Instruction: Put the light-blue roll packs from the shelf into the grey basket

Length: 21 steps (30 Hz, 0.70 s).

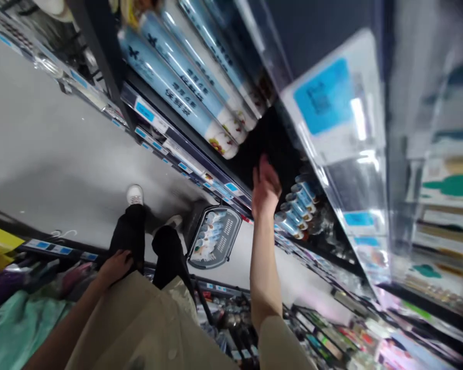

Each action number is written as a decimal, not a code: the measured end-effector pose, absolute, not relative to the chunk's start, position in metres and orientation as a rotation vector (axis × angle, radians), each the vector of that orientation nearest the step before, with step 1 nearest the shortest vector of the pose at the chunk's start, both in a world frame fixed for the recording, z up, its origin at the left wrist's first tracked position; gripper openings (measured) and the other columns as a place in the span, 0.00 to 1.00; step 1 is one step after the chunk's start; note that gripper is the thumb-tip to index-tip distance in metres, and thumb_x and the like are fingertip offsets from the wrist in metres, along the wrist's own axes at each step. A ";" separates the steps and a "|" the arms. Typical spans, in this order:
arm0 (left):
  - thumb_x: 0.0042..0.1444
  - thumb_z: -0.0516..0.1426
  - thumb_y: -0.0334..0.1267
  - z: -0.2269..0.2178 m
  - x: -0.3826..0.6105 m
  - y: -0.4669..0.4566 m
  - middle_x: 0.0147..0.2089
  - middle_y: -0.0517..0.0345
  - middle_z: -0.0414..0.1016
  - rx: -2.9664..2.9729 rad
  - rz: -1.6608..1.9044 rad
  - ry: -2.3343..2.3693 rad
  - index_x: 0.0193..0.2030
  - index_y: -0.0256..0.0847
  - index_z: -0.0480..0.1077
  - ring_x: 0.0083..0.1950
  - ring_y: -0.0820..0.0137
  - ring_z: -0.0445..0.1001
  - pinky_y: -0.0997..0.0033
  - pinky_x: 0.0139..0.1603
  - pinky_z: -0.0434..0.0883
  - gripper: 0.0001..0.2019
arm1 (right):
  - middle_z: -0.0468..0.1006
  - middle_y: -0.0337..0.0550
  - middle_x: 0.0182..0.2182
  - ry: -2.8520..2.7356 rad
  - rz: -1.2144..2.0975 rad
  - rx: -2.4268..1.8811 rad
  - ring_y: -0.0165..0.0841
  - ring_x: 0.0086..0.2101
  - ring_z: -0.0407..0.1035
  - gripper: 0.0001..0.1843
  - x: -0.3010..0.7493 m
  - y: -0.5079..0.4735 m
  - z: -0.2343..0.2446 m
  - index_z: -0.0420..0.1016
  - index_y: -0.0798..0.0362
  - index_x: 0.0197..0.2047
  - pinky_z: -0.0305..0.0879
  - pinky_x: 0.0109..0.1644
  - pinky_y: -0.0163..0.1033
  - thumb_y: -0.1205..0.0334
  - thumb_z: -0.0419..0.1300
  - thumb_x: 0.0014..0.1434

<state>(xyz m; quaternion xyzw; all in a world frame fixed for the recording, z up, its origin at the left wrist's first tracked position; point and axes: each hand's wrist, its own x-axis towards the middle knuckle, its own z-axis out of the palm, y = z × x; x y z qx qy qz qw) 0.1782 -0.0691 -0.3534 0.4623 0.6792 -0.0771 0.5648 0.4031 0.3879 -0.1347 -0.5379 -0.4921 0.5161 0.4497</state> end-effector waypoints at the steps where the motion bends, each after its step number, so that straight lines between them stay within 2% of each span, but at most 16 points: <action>1: 0.60 0.56 0.35 -0.350 0.185 -0.068 0.59 0.39 0.81 1.119 -0.230 1.566 0.54 0.36 0.80 0.61 0.53 0.80 0.61 0.62 0.74 0.18 | 0.86 0.36 0.47 -1.203 1.349 -1.328 0.40 0.60 0.77 0.15 0.419 0.362 -0.134 0.84 0.41 0.48 0.76 0.64 0.53 0.58 0.70 0.55; 3: 0.63 0.56 0.33 -0.342 0.201 -0.065 0.62 0.37 0.79 1.164 -0.358 1.509 0.57 0.35 0.80 0.63 0.52 0.79 0.62 0.63 0.74 0.19 | 0.85 0.38 0.31 -1.133 1.451 -1.402 0.46 0.49 0.84 0.13 0.458 0.311 -0.137 0.85 0.44 0.45 0.81 0.55 0.55 0.51 0.72 0.56; 5: 0.67 0.53 0.32 -0.334 0.215 -0.062 0.64 0.35 0.77 1.177 -0.492 1.497 0.63 0.33 0.77 0.64 0.53 0.78 0.63 0.65 0.73 0.21 | 0.74 0.32 0.16 -1.061 1.456 -1.533 0.46 0.36 0.85 0.15 0.501 0.268 -0.149 0.86 0.45 0.42 0.82 0.43 0.49 0.47 0.72 0.57; 7: 0.70 0.49 0.31 -0.326 0.227 -0.059 0.65 0.34 0.77 1.207 -0.625 1.491 0.69 0.32 0.72 0.66 0.54 0.77 0.61 0.66 0.71 0.24 | 0.66 0.28 0.11 -0.993 1.398 -1.690 0.40 0.24 0.79 0.16 0.548 0.233 -0.169 0.85 0.47 0.42 0.76 0.32 0.41 0.47 0.73 0.55; 8: 0.71 0.47 0.31 -0.323 0.232 -0.056 0.64 0.34 0.78 1.226 -0.694 1.491 0.71 0.32 0.70 0.65 0.53 0.78 0.60 0.66 0.72 0.25 | 0.66 0.27 0.11 -0.940 1.351 -1.757 0.37 0.20 0.75 0.17 0.571 0.217 -0.181 0.84 0.49 0.42 0.72 0.28 0.38 0.48 0.74 0.54; 10: 0.71 0.44 0.31 -0.317 0.240 -0.050 0.60 0.34 0.79 1.252 -0.828 1.487 0.72 0.34 0.69 0.62 0.51 0.80 0.57 0.62 0.74 0.26 | 0.69 0.28 0.13 -0.780 1.245 -1.828 0.32 0.18 0.71 0.19 0.618 0.190 -0.208 0.82 0.51 0.42 0.69 0.26 0.35 0.50 0.74 0.51; 13: 0.70 0.44 0.28 -0.312 0.248 -0.037 0.57 0.33 0.80 1.312 -0.988 1.443 0.70 0.36 0.70 0.60 0.50 0.80 0.56 0.58 0.75 0.26 | 0.72 0.27 0.17 -0.485 1.106 -1.827 0.33 0.25 0.76 0.22 0.679 0.150 -0.248 0.79 0.50 0.43 0.75 0.35 0.37 0.52 0.74 0.45; 15: 0.68 0.46 0.27 -0.311 0.251 -0.029 0.58 0.33 0.80 1.382 -1.056 1.415 0.69 0.37 0.70 0.61 0.50 0.80 0.56 0.60 0.74 0.26 | 0.78 0.30 0.23 -0.320 1.068 -1.845 0.33 0.29 0.78 0.24 0.709 0.124 -0.274 0.77 0.50 0.43 0.77 0.38 0.38 0.52 0.75 0.43; 18: 0.68 0.48 0.28 -0.311 0.255 -0.016 0.59 0.33 0.79 1.446 -1.125 1.406 0.68 0.38 0.71 0.62 0.50 0.79 0.56 0.61 0.73 0.24 | 0.82 0.36 0.32 -0.133 1.078 -1.912 0.31 0.29 0.79 0.23 0.733 0.086 -0.309 0.76 0.51 0.41 0.76 0.35 0.35 0.53 0.75 0.43; 21: 0.68 0.49 0.32 -0.307 0.262 -0.002 0.55 0.34 0.81 1.433 -1.174 1.416 0.60 0.39 0.74 0.60 0.49 0.80 0.56 0.59 0.73 0.19 | 0.80 0.36 0.32 0.043 1.177 -1.997 0.28 0.29 0.77 0.21 0.730 0.059 -0.340 0.75 0.52 0.41 0.72 0.32 0.30 0.55 0.75 0.47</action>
